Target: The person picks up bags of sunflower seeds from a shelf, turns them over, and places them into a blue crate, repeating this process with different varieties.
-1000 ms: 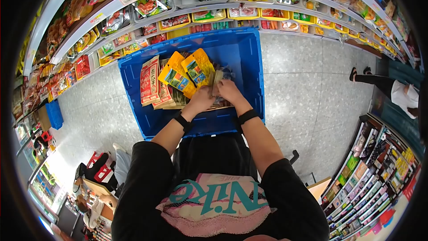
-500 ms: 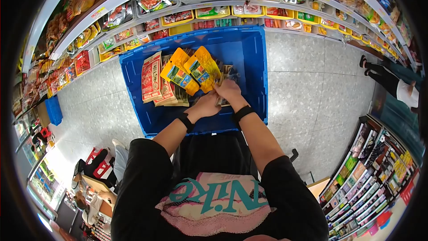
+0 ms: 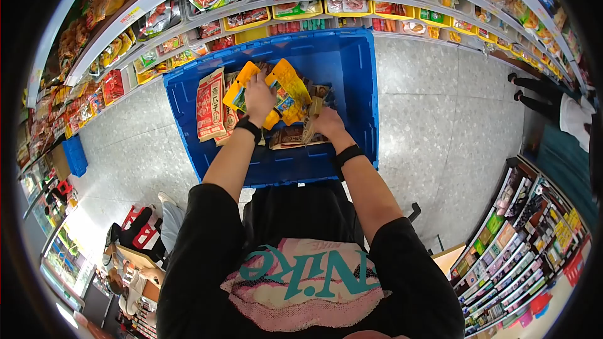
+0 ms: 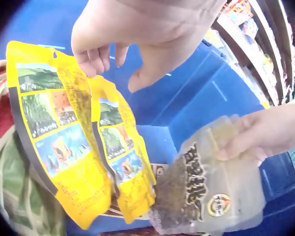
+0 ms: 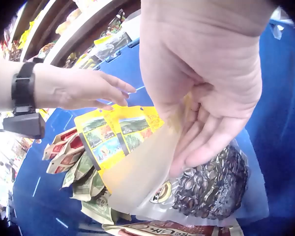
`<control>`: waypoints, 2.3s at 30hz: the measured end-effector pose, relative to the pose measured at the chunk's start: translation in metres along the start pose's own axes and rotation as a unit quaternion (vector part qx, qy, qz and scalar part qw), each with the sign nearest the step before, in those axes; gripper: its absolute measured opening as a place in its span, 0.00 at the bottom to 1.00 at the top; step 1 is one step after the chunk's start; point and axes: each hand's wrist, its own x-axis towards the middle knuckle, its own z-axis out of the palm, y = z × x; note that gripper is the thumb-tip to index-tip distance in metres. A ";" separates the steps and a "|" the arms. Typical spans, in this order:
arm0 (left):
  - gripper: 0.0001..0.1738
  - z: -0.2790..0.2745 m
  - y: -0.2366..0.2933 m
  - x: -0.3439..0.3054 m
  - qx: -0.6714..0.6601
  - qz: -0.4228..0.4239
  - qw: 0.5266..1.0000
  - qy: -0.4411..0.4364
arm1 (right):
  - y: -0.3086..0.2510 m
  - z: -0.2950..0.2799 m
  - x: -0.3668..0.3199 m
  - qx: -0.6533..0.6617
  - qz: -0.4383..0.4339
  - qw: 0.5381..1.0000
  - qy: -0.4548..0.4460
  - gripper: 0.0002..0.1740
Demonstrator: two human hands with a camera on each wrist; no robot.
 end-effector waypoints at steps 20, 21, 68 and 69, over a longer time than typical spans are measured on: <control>0.18 -0.051 -0.054 -0.023 -0.017 -0.092 0.993 -0.065 | 0.015 0.008 0.000 0.024 -0.004 1.000 0.020 0.24; 0.17 -0.053 -0.051 -0.024 -0.047 -0.071 0.993 -0.080 | 0.015 0.008 0.001 0.036 -0.006 0.999 0.024 0.23; 0.09 -0.118 -0.039 -0.033 -0.454 -0.225 0.857 -0.091 | -0.039 0.043 -0.042 0.276 -0.111 0.934 -0.199 0.18; 0.09 -0.108 -0.051 -0.035 -0.454 -0.224 0.858 -0.091 | -0.040 0.040 -0.045 0.254 -0.111 0.941 -0.192 0.18</control>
